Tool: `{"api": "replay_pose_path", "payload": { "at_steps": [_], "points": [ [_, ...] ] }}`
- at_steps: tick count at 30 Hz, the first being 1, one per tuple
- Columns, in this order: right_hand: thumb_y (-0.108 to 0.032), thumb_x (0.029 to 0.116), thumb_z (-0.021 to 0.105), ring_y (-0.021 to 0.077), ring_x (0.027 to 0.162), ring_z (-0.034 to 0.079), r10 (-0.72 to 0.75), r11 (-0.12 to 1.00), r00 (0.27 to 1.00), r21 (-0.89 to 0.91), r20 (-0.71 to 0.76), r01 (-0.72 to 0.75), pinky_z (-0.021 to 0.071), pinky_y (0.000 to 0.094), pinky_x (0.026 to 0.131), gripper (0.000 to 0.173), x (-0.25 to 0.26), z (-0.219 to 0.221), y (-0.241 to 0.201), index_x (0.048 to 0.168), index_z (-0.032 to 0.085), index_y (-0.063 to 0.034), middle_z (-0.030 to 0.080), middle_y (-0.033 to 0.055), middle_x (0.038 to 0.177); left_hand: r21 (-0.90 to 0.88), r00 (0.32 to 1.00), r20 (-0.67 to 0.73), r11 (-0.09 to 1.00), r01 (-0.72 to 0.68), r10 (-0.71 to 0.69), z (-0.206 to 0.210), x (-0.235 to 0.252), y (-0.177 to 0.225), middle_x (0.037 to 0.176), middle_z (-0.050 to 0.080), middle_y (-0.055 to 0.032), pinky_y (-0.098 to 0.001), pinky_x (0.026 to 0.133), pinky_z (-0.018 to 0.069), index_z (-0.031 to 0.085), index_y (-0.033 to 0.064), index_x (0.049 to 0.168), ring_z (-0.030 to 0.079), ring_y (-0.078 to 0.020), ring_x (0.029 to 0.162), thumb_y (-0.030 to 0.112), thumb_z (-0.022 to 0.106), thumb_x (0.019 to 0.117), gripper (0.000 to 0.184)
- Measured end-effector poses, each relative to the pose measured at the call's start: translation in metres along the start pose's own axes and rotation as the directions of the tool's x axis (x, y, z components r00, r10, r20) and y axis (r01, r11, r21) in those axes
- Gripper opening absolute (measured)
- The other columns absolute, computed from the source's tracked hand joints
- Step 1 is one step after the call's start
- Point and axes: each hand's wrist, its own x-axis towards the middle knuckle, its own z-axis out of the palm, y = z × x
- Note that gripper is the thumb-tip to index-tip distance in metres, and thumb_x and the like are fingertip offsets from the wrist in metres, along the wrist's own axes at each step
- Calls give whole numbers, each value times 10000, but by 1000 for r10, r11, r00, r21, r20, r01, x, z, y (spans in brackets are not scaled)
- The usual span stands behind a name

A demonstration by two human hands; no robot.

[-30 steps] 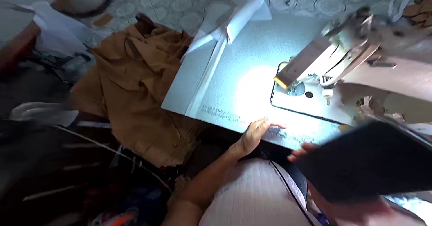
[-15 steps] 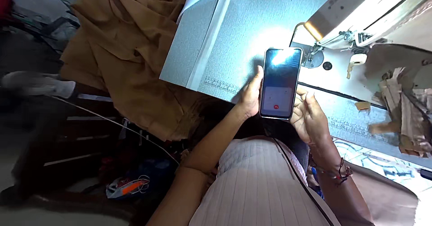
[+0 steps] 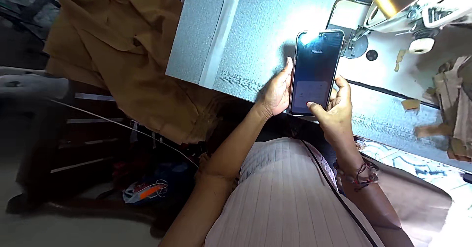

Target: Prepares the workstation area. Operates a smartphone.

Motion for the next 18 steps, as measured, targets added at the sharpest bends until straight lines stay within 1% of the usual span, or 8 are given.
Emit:
{"api": "replay_pose_path", "payload": {
  "at_steps": [2,4,6,8,9,11,14,18],
  "points": [
    [98,807,635,56,1019,690,5,1000,1000,-24,-29,-5,596,238,818,865,2,3,-1,1549,258,-138,636,19,1277,-13,1000,-7,1000,2,-2,1,0,0,1229,665,-68,-370,1011,531,484,124,1371,641,-166,1187,480,88,1105,595],
    [94,809,638,71,1045,688,27,1000,999,3,-23,-27,598,259,835,862,3,2,-2,1549,257,-131,629,30,1292,-19,1000,9,1000,3,-3,-1,1,1,1239,660,-78,-386,1010,532,472,119,1386,640,-182,1189,487,78,1101,610],
    [89,820,632,100,1090,685,82,993,996,87,43,-86,607,286,857,883,3,-4,-5,1570,230,-149,613,37,1338,-13,1000,2,1000,1,-1,-1,2,2,1223,667,-73,-386,992,544,478,119,1371,649,-178,1173,486,68,1100,613],
    [105,785,584,102,1144,664,120,978,982,153,146,-142,596,282,882,946,3,-14,-7,1597,187,-175,584,22,1404,-4,1000,-8,1000,3,-3,0,2,2,1215,666,-66,-377,989,544,479,117,1360,650,-170,1167,482,57,1100,615],
    [127,763,568,100,1186,644,119,974,973,167,198,-153,582,284,927,986,2,-20,-6,1610,167,-182,563,13,1438,3,1000,-12,1000,3,-3,0,1,3,1205,670,-68,-373,983,547,487,109,1350,654,-170,1156,481,53,1098,625],
    [170,723,557,95,1206,634,88,973,965,186,248,-137,563,281,974,1034,2,-27,-1,1614,163,-177,558,1,1446,4,1000,-12,1000,15,-15,1,1,3,1165,682,-67,-373,948,563,508,103,1316,671,-172,1116,489,48,1096,640],
    [213,710,557,89,1198,641,42,974,965,204,257,-97,553,270,993,1058,0,-30,5,1614,153,-161,563,0,1441,3,1000,-1,1000,17,-17,1,1,3,1135,691,-67,-371,929,572,527,104,1284,681,-170,1093,485,40,1096,646],
    [176,723,609,89,1226,624,29,984,967,163,253,-72,551,271,1003,1067,1,-29,7,1620,132,-150,556,8,1443,-11,1000,-1,1000,23,-23,0,0,2,1160,691,-64,-375,947,566,519,106,1311,677,-170,1113,496,64,1096,636]
  ]
}}
